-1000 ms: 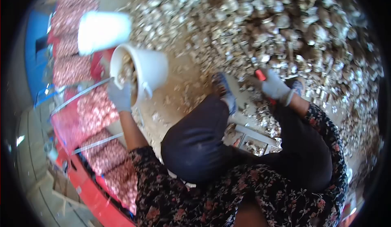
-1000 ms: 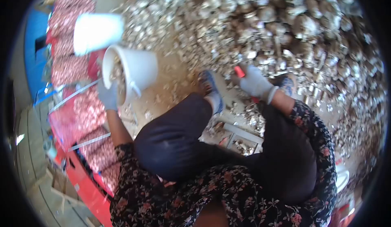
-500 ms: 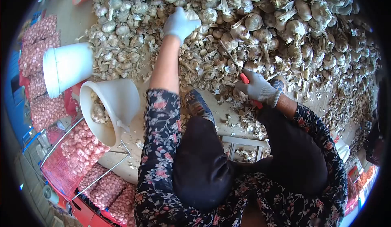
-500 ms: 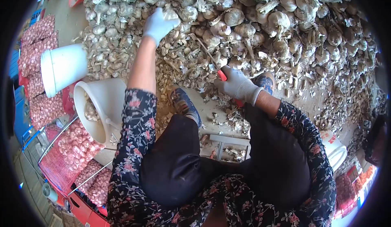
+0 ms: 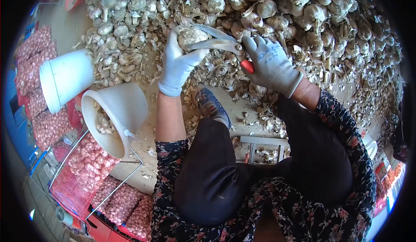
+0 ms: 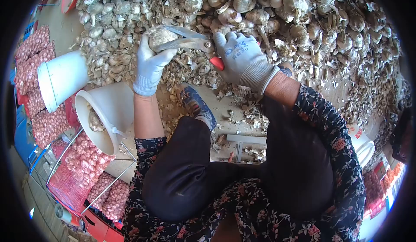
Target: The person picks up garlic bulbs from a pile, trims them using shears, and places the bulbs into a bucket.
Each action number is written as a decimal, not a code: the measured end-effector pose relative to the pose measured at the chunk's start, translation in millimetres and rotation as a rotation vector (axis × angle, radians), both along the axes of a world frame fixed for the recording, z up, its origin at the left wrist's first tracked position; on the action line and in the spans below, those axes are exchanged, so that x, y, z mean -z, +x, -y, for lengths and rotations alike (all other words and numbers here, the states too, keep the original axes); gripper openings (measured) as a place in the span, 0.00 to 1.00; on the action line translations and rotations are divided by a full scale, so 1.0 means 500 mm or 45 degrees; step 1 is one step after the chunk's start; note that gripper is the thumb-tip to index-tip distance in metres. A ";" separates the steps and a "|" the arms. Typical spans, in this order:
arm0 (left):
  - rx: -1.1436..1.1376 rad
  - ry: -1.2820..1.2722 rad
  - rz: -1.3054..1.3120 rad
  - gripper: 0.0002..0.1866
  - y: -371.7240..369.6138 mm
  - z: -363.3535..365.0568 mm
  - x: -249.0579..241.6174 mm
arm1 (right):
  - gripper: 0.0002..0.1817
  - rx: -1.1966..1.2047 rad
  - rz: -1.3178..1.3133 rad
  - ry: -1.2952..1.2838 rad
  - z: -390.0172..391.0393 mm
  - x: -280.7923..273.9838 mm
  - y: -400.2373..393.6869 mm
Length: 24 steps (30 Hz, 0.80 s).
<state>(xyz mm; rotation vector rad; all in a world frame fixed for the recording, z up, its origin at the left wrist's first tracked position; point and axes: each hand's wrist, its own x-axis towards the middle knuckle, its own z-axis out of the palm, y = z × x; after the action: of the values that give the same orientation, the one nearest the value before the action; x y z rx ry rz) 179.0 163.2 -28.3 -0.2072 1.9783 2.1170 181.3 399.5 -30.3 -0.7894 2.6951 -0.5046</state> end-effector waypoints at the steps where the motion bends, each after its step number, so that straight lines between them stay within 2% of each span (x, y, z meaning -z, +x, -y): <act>1: 0.000 0.004 0.007 0.34 0.004 0.002 0.006 | 0.27 -0.029 0.012 -0.014 0.003 0.001 0.000; 2: -0.006 -0.067 -0.032 0.33 0.009 0.002 0.013 | 0.27 -0.026 0.128 0.033 0.012 -0.007 -0.005; 5: -0.030 -0.197 -0.094 0.32 0.019 0.005 0.027 | 0.28 -0.040 0.085 0.037 0.035 -0.002 0.001; 7: 0.011 -0.481 -0.232 0.33 0.020 0.010 0.032 | 0.28 -0.063 0.170 0.118 0.043 -0.002 0.001; 12: -0.048 -0.487 -0.168 0.32 0.019 0.006 0.028 | 0.21 -0.073 0.127 -0.070 0.045 0.042 0.012; 13: -0.034 -0.570 -0.167 0.33 0.020 0.006 0.030 | 0.21 -0.073 0.132 -0.065 0.044 0.051 0.011; 15: -0.015 -0.646 -0.157 0.33 0.023 0.008 0.038 | 0.18 0.011 0.382 -0.120 0.039 0.072 0.005; 16: -0.024 -0.776 -0.255 0.32 0.026 0.011 0.045 | 0.17 0.006 0.292 -0.064 0.030 0.084 0.002; 18: -0.063 -1.088 -0.495 0.33 0.030 0.024 0.056 | 0.16 0.032 0.328 -0.084 0.012 0.089 0.010; 19: -0.068 -1.093 -0.495 0.33 0.032 0.028 0.053 | 0.16 0.067 0.360 -0.107 0.003 0.091 0.013; 21: -0.092 -1.392 -0.464 0.35 0.032 0.038 0.046 | 0.16 0.087 0.436 -0.168 -0.015 0.098 0.019; 22: -0.183 -1.069 -0.280 0.34 0.023 0.045 0.054 | 0.16 0.106 0.474 -0.187 -0.021 0.094 0.029; 23: -0.181 -1.075 -0.277 0.34 0.029 0.047 0.060 | 0.16 0.128 0.512 -0.208 -0.026 0.091 0.037; 24: -0.242 -0.422 -0.135 0.34 0.036 0.047 0.065 | 0.20 0.089 0.583 -0.242 -0.030 0.088 0.040</act>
<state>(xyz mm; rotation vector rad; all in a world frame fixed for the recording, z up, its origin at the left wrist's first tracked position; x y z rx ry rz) 197.2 139.7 -61.0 -0.3603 2.4550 1.9260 201.2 414.4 -74.5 -0.5434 2.2771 -0.8535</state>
